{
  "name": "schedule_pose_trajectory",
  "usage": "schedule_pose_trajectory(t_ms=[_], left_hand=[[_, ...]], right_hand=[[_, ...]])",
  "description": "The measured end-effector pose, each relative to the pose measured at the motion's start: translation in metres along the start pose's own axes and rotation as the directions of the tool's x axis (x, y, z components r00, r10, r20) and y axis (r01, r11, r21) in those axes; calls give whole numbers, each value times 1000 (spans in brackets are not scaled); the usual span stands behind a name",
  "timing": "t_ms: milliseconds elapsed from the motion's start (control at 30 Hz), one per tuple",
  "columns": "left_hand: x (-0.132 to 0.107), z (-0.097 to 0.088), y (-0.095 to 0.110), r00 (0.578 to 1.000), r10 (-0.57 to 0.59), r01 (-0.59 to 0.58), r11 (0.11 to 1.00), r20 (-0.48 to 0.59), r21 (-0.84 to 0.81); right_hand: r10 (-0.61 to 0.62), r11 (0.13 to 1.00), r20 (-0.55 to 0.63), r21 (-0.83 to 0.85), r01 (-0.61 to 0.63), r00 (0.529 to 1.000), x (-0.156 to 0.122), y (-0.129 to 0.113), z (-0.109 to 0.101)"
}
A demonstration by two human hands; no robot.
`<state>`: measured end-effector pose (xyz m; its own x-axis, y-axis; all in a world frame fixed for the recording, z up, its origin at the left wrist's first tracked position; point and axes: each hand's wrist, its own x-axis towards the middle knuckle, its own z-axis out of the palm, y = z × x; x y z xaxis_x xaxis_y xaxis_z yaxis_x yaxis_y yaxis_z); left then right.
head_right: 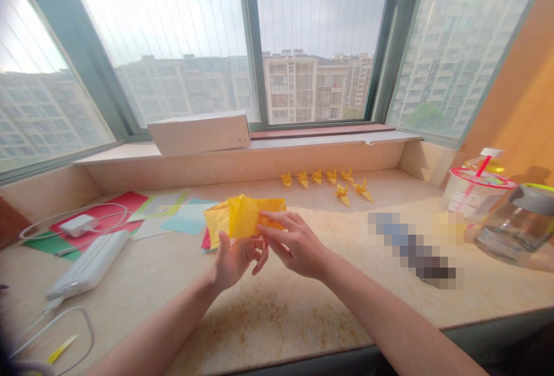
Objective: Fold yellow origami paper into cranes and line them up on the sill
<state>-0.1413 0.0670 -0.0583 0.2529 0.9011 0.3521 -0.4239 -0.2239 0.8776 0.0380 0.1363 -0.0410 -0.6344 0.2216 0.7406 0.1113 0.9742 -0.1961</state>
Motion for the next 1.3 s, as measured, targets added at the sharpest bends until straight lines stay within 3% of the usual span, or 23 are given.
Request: schedule_pose_trajectory(t_ms=[100,233,333,400,433,500,600,667,733,833,933,1133,1300], left_hand=[[-2,-1,-1,1000,-9,10,989,-4,147],[3,3,0,968,-47,108,966,-248,236],[7,8,4,942,-7,102,958,-335,269],[7,9,6,949,14,87,948,-315,306],[6,10,7,956,16,84,942,-294,325],[4,10,6,969,0,90,931,-245,354],[3,11,3,975,-41,126,914,-220,387],[4,12,4,955,-5,131,904,-296,407],[6,12,8,919,90,93,897,-385,432],[7,9,19,877,221,12,876,-426,482],[6,3,28,815,305,23,831,-492,555],[10,-1,25,832,237,105,821,-502,561],[13,-4,19,826,235,81,850,-513,520]], right_hand=[[4,999,-1,-47,-4,1000,0,-1,-2],[-10,999,11,-34,10,1000,1,-1,-4],[115,991,-170,83,-102,979,3,-1,-5],[300,947,-315,212,-241,901,5,0,-4],[403,902,-339,303,-307,850,7,1,-4],[584,753,-256,527,-395,770,9,4,-4],[684,468,14,759,-453,729,11,7,-3],[696,401,65,791,-462,715,10,10,-3],[711,443,10,769,-460,703,9,13,-3],[717,537,-76,694,-479,693,7,18,-7],[716,580,-95,632,-514,691,5,22,-11],[727,579,-79,606,-546,683,5,25,-11],[765,466,-19,705,-534,643,4,26,-7]])
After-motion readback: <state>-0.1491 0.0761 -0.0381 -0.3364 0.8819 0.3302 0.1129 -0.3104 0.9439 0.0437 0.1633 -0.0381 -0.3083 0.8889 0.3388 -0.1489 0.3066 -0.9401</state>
